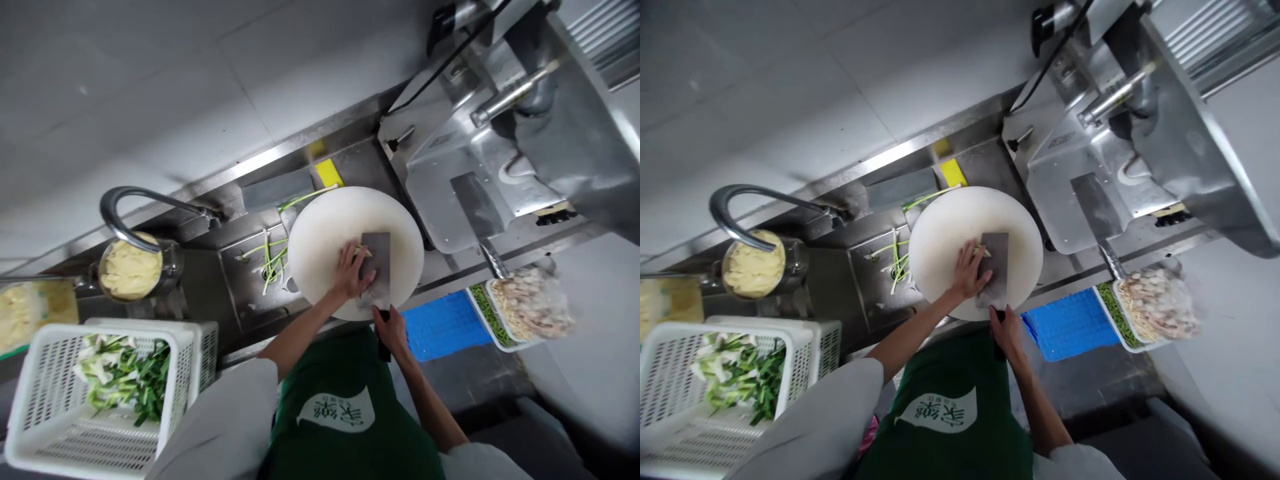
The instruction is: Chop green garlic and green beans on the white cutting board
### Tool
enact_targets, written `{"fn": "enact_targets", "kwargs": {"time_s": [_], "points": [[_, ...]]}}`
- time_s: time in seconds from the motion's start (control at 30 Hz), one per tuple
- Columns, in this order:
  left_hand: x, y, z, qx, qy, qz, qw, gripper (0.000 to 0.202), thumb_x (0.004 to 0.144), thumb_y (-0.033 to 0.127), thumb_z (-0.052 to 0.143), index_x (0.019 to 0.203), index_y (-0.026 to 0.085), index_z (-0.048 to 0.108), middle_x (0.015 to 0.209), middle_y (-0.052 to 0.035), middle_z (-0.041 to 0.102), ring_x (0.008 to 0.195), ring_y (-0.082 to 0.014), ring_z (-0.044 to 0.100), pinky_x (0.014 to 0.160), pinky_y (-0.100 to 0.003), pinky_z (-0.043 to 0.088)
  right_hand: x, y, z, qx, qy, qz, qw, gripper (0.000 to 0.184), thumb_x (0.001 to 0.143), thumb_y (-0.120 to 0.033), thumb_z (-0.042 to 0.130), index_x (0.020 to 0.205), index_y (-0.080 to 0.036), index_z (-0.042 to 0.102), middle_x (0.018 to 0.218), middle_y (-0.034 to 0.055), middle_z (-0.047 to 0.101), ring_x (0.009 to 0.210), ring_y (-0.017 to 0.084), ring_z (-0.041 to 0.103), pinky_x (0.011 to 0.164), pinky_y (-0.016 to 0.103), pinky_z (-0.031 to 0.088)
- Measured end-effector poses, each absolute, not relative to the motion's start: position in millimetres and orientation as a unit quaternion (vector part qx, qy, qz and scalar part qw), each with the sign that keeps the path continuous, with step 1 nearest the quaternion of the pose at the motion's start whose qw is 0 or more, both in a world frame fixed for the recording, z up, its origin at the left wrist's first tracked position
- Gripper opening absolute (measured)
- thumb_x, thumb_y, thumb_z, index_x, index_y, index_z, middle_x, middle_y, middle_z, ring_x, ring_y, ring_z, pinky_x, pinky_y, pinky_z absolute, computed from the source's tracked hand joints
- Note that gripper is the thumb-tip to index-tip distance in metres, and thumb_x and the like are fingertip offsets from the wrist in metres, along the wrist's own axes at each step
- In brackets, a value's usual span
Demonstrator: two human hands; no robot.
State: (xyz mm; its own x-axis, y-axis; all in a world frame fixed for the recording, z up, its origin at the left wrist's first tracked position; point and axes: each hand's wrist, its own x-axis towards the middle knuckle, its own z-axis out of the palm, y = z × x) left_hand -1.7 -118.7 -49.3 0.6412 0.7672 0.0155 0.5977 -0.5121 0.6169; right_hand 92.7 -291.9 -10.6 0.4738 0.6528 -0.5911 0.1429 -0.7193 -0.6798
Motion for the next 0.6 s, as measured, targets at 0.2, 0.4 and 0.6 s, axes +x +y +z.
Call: {"fn": "enact_targets", "kwargs": {"time_s": [0.2, 0.4, 0.6], "points": [[-20, -118, -23, 0.793, 0.486, 0.210, 0.300, 0.060, 0.104, 0.050, 0.035, 0.158, 0.024, 0.033, 0.171, -0.0115, 0.015, 0.160, -0.0320, 0.003, 0.129, -0.057, 0.016, 46, -254, -8, -0.758, -0.332, 0.494, 0.268, 0.032, 0.088, -0.057, 0.052, 0.081, -0.025, 0.051, 0.049, 0.0012, 0.060, 0.042, 0.020, 0.058, 0.045, 0.029, 0.041], [-195, -105, 61, 0.685, 0.625, 0.359, 0.110, 0.037, 0.106, 0.039, 0.037, 0.136, 0.023, 0.051, 0.151, -0.0163, 0.042, 0.148, -0.0301, 0.035, 0.123, -0.053, 0.030, -71, -205, 39, -0.605, -0.594, 0.458, 0.267, 0.022, 0.092, -0.039, 0.056, 0.092, -0.019, 0.066, 0.077, 0.0078, 0.074, 0.069, 0.021, 0.069, 0.063, 0.027, 0.048], [-440, -140, 135, 0.509, 0.737, 0.417, -0.156, 0.021, 0.099, 0.034, 0.047, 0.111, 0.019, 0.053, 0.127, -0.0161, 0.050, 0.129, -0.0348, 0.046, 0.114, -0.064, 0.032, -208, -186, 110, -0.436, -0.749, 0.443, 0.229, 0.022, 0.098, -0.038, 0.058, 0.091, -0.020, 0.068, 0.069, -0.0034, 0.069, 0.064, 0.013, 0.065, 0.062, 0.020, 0.044]]}}
